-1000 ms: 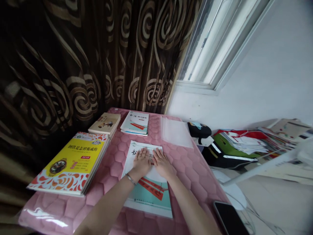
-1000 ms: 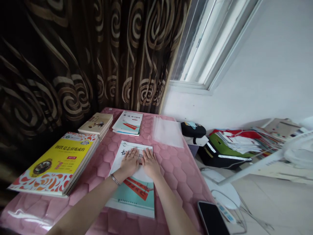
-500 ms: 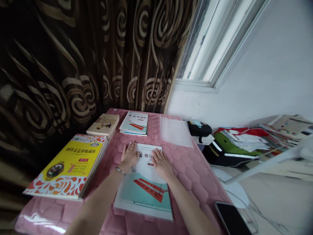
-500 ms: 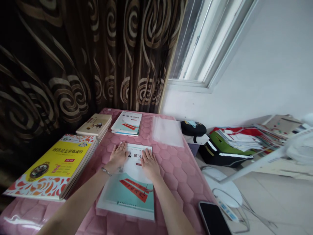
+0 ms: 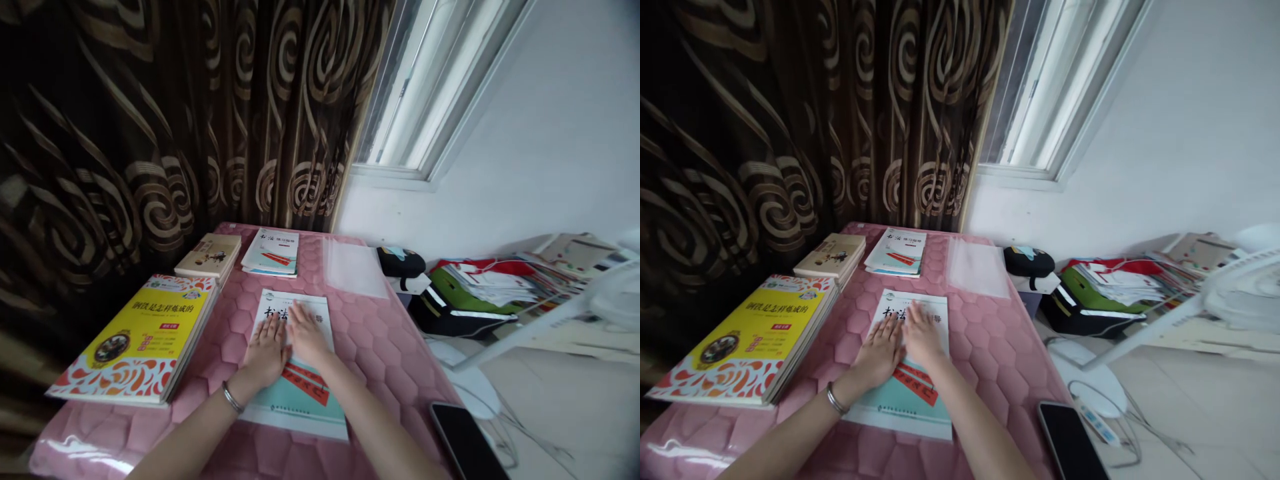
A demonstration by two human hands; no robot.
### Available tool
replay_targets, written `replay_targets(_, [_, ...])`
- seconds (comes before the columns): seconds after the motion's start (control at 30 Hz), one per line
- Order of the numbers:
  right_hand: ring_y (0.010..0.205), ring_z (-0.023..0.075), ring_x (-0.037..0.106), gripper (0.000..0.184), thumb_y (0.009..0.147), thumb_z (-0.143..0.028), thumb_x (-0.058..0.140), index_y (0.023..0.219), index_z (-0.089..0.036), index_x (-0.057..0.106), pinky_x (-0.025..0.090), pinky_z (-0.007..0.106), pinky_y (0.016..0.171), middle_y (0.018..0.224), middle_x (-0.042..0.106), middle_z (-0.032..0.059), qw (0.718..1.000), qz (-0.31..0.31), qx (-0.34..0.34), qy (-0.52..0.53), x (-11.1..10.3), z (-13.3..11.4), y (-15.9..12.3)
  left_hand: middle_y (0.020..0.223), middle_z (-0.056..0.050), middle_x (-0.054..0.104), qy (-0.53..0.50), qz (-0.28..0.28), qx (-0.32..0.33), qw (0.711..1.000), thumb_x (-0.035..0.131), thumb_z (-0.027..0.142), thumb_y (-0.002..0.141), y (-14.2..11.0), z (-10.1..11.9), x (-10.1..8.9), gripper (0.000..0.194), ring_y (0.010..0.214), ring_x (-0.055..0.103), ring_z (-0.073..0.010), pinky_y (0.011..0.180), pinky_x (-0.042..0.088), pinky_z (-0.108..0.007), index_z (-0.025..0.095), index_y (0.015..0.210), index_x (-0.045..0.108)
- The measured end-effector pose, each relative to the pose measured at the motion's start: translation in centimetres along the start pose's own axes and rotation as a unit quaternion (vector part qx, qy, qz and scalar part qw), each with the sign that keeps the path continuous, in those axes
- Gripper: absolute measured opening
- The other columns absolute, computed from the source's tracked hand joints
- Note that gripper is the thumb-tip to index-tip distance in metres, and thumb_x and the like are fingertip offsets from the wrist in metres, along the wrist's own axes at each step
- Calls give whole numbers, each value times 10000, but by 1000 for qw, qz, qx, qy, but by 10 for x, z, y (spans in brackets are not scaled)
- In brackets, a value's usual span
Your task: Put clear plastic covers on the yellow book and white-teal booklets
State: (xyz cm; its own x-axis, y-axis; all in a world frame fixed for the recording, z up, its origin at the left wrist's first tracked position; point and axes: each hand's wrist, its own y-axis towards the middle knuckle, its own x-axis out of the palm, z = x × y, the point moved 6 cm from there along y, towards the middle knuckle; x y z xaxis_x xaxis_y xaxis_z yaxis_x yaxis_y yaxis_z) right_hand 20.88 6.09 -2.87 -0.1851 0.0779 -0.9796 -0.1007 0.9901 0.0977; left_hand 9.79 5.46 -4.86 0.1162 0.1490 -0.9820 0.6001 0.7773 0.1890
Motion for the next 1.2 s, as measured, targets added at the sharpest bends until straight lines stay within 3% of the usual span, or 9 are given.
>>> replay_targets(0.13, [1480, 206, 197, 593, 1023, -411, 187, 1499, -95, 347, 185, 377, 1201, 1589, 240, 112, 998, -5, -44, 36, 10, -15, 14, 1545, -169, 358, -1, -7, 6, 1000, 352, 391, 968, 3, 1, -1, 585, 1446, 305, -279, 1188, 229, -446, 81, 1461, 410])
replay_targets(0.33, [1490, 225, 144, 623, 1019, -403, 179, 1519, -39, 256, 120, 411, 1208, 1593, 200, 147, 995, -38, 90, -20, 0, 60, 24, 1571, -155, 303, -9, 3, -1, 1000, 347, 408, 973, 2, -1, 2, 600, 1454, 290, -265, 1182, 245, -442, 105, 1491, 355])
replay_targets(0.4, [1489, 243, 152, 618, 1018, -379, 181, 1515, -18, 251, 107, 434, 1207, 1588, 204, 161, 993, -42, 108, -37, -7, 71, 24, 1570, -158, 304, -11, 7, -1, 1000, 352, 405, 972, 3, -1, 3, 598, 1452, 293, -266, 1181, 247, -447, 102, 1487, 360])
replay_targets(0.57, [1484, 288, 155, 617, 1011, -355, 239, 1488, 32, 286, 103, 469, 1204, 1567, 224, 219, 991, -41, 117, -53, -4, 40, 4, 1573, -161, 291, -19, -6, -7, 1000, 350, 403, 970, 3, 1, -2, 605, 1451, 295, -277, 1182, 245, -447, 99, 1493, 353])
replay_targets(0.73, [1481, 265, 167, 599, 1013, -350, 221, 1491, -1, 314, 162, 436, 1208, 1579, 201, 176, 998, 11, 56, -25, 14, -3, -56, 1575, -159, 288, -35, -15, -6, 999, 335, 389, 975, 1, 3, -9, 592, 1463, 267, -257, 1196, 219, -425, 89, 1485, 367])
replay_targets(0.83, [1474, 250, 199, 596, 1013, -368, 223, 1494, -31, 325, 209, 432, 1201, 1580, 200, 146, 998, 20, 53, -25, 18, 2, -85, 1591, -148, 248, -48, -28, -15, 998, 332, 386, 973, 1, 0, -11, 601, 1472, 244, -253, 1205, 203, -414, 92, 1497, 345])
replay_targets(0.97, [1467, 231, 226, 574, 1010, -328, 236, 1490, -25, 327, 241, 409, 1198, 1580, 209, 141, 998, 20, 58, -27, 19, 17, -95, 1605, -139, 195, -60, -69, -51, 995, 325, 356, 962, 4, 8, -18, 617, 1484, 196, -262, 1214, 167, -435, 86, 1516, 294])
replay_targets(1.1, [1471, 241, 214, 555, 959, -213, 315, 1478, -22, 354, 247, 409, 1198, 1573, 250, 154, 997, 36, 42, -45, 24, 20, -95, 1594, -170, 197, -79, -146, -106, 980, 333, 270, 943, 2, 48, -17, 610, 1484, 181, -287, 1204, 194, -470, 27, 1502, 294])
replay_targets(1.2, [1475, 229, 203, 572, 922, -143, 329, 1485, -43, 351, 252, 396, 1198, 1573, 271, 142, 997, 48, 26, -53, 28, 20, -97, 1596, -105, 237, -107, -116, -82, 984, 253, 284, 979, -6, 76, -13, 562, 1485, 194, -243, 1203, 220, -441, 103, 1506, 323])
